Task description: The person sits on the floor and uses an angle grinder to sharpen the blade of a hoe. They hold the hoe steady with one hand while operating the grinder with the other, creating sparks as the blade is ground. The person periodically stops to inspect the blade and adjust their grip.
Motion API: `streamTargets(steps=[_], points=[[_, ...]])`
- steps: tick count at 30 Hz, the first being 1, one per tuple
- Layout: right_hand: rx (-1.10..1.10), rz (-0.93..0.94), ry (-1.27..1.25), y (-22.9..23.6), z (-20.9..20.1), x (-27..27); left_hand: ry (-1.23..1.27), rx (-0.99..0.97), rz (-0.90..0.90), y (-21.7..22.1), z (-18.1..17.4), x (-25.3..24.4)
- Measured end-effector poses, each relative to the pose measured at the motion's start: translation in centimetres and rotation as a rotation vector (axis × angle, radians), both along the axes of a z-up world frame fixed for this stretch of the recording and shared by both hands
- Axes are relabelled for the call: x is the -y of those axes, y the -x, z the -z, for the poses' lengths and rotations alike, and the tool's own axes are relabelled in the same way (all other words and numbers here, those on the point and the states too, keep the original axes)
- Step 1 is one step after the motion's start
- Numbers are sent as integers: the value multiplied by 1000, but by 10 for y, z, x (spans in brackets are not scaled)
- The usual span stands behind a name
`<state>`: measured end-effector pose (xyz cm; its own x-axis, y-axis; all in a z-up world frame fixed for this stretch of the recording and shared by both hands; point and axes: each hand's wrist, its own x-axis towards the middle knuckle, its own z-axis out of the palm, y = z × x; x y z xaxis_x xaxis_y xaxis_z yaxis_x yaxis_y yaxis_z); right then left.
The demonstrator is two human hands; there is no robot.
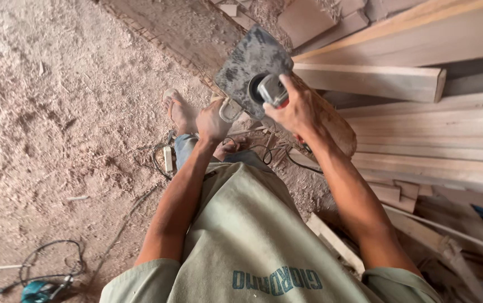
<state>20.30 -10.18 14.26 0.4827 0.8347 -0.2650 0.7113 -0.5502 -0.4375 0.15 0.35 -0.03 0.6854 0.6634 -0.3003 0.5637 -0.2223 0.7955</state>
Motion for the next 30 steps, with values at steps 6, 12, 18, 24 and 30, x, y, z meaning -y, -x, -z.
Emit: streamTargets(steps=[6,12,18,24,30], points=[[3,-15,80,26,-1,18,7,24,-37,0,0,2],[81,81,-5,-6,8,21,7,-12,-10,1,9,2],[49,201,124,-21,-5,19,-17,51,-6,1,6,1],[-64,-20,-39,36,-6,35,7,116,-20,0,1,-2],[132,33,-114,-34,4,16,31,137,-42,1,2,1]])
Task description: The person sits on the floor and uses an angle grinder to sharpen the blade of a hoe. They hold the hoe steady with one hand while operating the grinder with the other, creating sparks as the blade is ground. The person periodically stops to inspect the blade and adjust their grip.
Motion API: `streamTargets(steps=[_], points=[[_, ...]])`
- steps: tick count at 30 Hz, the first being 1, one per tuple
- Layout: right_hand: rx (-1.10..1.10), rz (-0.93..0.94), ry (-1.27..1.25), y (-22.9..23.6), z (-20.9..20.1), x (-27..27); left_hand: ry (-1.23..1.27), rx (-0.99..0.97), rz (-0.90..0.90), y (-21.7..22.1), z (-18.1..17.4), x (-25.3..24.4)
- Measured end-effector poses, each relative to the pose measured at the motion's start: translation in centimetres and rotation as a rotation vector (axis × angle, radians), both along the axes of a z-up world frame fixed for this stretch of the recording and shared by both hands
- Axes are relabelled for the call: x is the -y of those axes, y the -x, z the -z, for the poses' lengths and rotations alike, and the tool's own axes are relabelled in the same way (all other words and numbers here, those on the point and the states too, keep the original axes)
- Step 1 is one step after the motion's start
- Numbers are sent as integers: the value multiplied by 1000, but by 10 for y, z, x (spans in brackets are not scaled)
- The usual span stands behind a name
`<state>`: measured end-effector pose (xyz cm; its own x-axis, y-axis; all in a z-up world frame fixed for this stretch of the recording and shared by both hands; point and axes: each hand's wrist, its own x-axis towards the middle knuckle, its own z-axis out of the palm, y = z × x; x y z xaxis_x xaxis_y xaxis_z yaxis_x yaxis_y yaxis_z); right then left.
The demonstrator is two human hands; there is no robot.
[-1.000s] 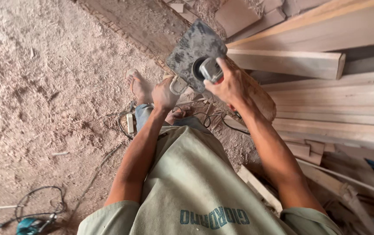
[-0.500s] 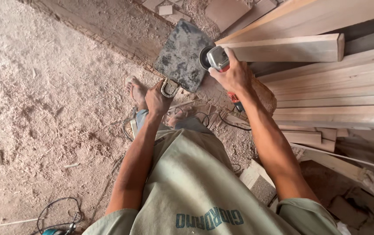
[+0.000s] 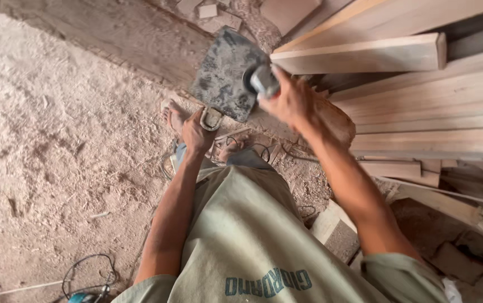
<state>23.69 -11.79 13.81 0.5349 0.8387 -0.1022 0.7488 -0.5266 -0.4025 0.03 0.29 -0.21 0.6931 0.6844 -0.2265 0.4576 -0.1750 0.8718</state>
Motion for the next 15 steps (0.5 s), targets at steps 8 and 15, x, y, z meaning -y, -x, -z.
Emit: streamTargets(steps=[8,15], points=[[-92,71,274,-14,-10,2,46,-41,-11,0,11,7],[-79,117,195,-31,11,6,77,-58,18,3,23,7]])
